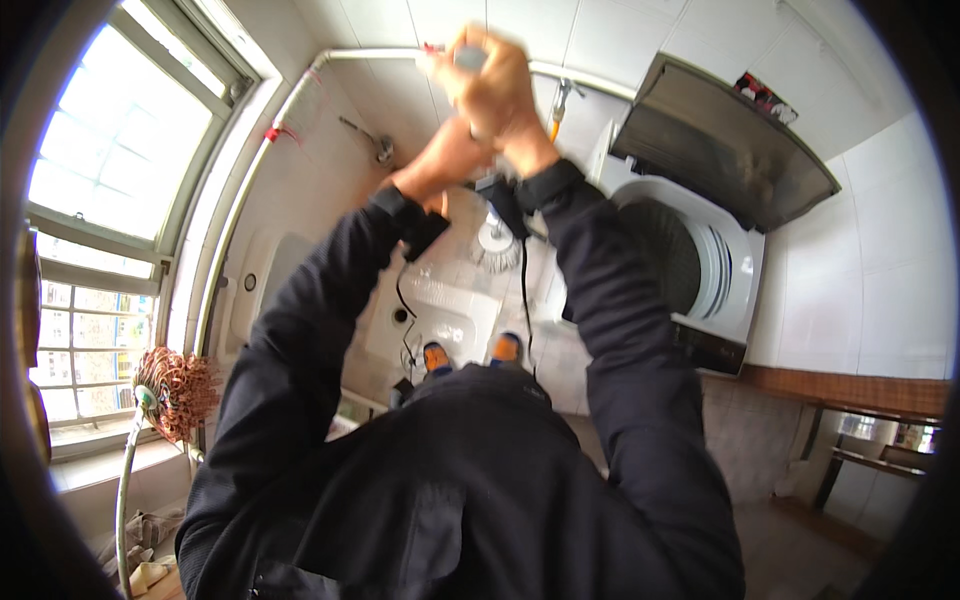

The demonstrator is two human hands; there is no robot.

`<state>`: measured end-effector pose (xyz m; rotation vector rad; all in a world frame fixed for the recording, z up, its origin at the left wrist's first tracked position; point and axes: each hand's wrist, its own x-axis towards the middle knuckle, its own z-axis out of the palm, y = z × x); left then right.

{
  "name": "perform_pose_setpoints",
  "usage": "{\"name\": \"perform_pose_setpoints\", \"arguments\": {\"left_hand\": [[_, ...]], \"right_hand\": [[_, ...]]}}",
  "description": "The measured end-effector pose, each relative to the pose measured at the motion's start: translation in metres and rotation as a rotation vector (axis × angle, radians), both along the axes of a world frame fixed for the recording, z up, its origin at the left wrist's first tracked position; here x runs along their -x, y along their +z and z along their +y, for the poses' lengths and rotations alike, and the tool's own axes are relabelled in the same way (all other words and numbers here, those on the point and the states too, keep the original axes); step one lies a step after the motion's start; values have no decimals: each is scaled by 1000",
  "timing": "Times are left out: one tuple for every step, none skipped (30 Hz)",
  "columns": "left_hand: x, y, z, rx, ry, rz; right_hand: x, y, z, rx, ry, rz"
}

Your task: The person mops the tiled floor of a small laundry area using a spin mop. They repeatedly wring the mop head by twisting the handle, then mop the floor around a washing machine and a squat toilet. The person also briefly turns the water tap on and off.

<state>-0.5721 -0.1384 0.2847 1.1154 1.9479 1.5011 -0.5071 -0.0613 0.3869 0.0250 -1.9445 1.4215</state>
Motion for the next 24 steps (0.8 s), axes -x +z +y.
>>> {"name": "perform_pose_setpoints", "arguments": {"left_hand": [[1, 15, 3, 17, -31, -45], [-5, 32, 4, -85, -65, -37], [-13, 51, 2, -20, -52, 0], [-23, 67, -2, -50, -58, 50], [-31, 81, -7, 26, -43, 44], [-35, 91, -9, -59, -76, 87], [-35, 96, -10, -47, -72, 88], [-33, 94, -11, -3, -62, 50], [-29, 84, -11, -29, -68, 31], [-22, 69, -9, -123, -95, 30], [-14, 49, -8, -172, -113, 11], [-5, 27, -5, -135, -92, -40], [3, 5, -3, -71, -62, -226], [10, -15, -3, -11, 14, -154], [14, -30, 0, -167, 30, 25], [20, -36, 2, -196, 50, 78], [21, -37, 2, -138, 82, 136], [19, -31, 4, -252, 96, 184], [16, -19, 3, -145, 59, 125], [14, -1, 2, -100, 31, 91], [4, 17, 3, -149, 54, 17], [-7, 33, 6, -308, 74, -32], [-17, 44, 7, -381, 118, 8], [-21, 52, 6, -391, 90, 17]], "right_hand": [[1, 11, 9, 61, 82, 55], [-5, 24, 16, 19, 144, 245], [-7, 39, 23, 26, 212, 254], [-16, 52, 26, 17, 156, 207], [-18, 63, 27, 40, 182, 247], [-21, 72, 28, 63, 207, 290], [-22, 76, 25, 42, 183, 283], [-21, 74, 22, 16, 158, 279], [-19, 67, 16, -12, 135, 276], [-14, 56, 12, -44, 147, 286], [-9, 42, 8, -81, 127, 263], [-4, 25, 3, -96, 70, 237], [4, 6, -4, -56, 79, 115], [10, -10, -10, 7, 43, -12], [15, -22, -12, -23, 77, -3], [18, -28, -12, -24, 42, -154], [20, -28, -12, 26, 21, -158], [20, -21, -9, -46, 2, 68], [17, -9, -5, -27, 93, 98], [14, 9, 0, 12, 111, 146], [11, 29, 5, -21, 143, 151], [7, 49, 11, -38, 142, 195], [-1, 62, 15, -53, 152, 205], [-3, 72, 19, -55, 190, 233]]}}
